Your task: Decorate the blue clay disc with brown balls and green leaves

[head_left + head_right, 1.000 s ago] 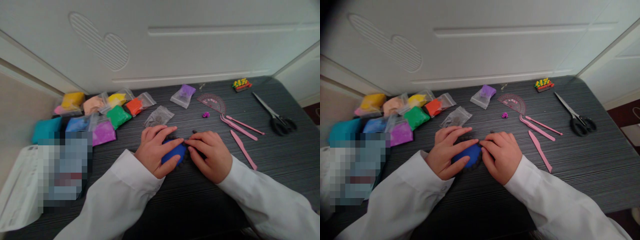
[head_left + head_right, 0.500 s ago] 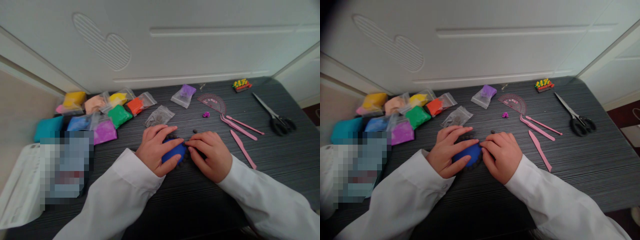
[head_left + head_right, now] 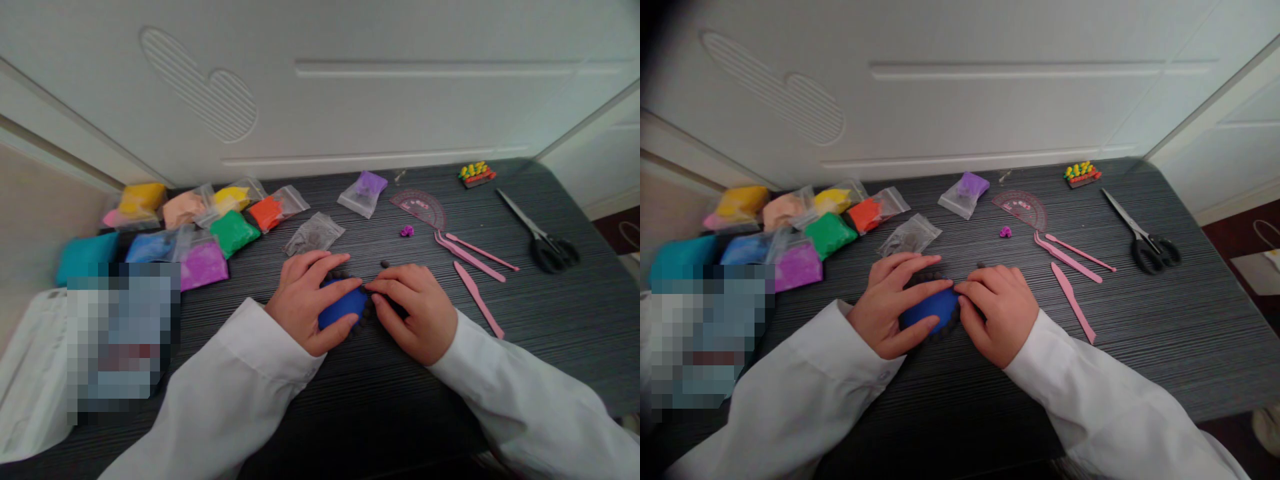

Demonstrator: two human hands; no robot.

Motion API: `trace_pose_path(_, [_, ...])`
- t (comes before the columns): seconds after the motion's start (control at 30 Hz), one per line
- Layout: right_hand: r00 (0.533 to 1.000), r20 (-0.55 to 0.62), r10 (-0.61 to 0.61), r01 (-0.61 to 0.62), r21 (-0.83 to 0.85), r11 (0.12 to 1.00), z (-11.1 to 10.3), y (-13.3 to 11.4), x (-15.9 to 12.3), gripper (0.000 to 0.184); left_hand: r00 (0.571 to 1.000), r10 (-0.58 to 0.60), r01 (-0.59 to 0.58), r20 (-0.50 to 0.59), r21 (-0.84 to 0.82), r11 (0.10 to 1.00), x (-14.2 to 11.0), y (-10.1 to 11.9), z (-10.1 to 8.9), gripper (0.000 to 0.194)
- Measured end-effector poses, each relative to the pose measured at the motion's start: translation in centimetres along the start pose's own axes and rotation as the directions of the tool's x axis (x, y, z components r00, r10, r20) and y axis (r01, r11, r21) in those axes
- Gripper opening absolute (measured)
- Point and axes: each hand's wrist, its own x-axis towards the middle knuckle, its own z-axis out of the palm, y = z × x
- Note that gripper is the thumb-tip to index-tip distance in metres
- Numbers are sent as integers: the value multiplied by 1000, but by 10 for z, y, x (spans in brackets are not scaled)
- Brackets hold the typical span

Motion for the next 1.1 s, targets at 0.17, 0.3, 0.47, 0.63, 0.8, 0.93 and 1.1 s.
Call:
trace_pose_path(0.17, [1000, -11, 12, -12, 9, 1000, 0, 0, 0, 21, 1000, 2, -2, -13, 3, 1000, 0, 0, 0, 43])
trace_pose_path(0.3, [1000, -7, 13, -13, 10, 1000, 0, 0, -1, 21, 1000, -1, 1, -25, 2, 1000, 0, 0, 1, 47])
trace_pose_path(0.47, [1000, 0, -3, 3, 3, 1000, 0, -1, -1, 22, 1000, -7, 7, -12, 1, 1000, 0, 0, 0, 44])
trace_pose_path(0.63, [1000, -5, 0, 0, 3, 1000, 0, 0, -1, 22, 1000, 0, 0, -19, 5, 1000, 0, 0, -1, 42])
trace_pose_path(0.8, [1000, 14, -4, 4, -6, 1000, -1, 0, -1, 28, 997, 2, -2, -76, 5, 1000, -1, -1, 1, 42])
trace_pose_path(0.93, [999, 42, -7, 8, -30, 1000, -1, -1, -1, 30, 991, 10, -10, -131, 5, 1000, -1, -2, 3, 37])
trace_pose_path(1.1, [998, 64, 6, -3, -55, 998, 1, -2, 0, 33, 998, -6, 9, -67, 37, 999, 0, 1, -1, 40])
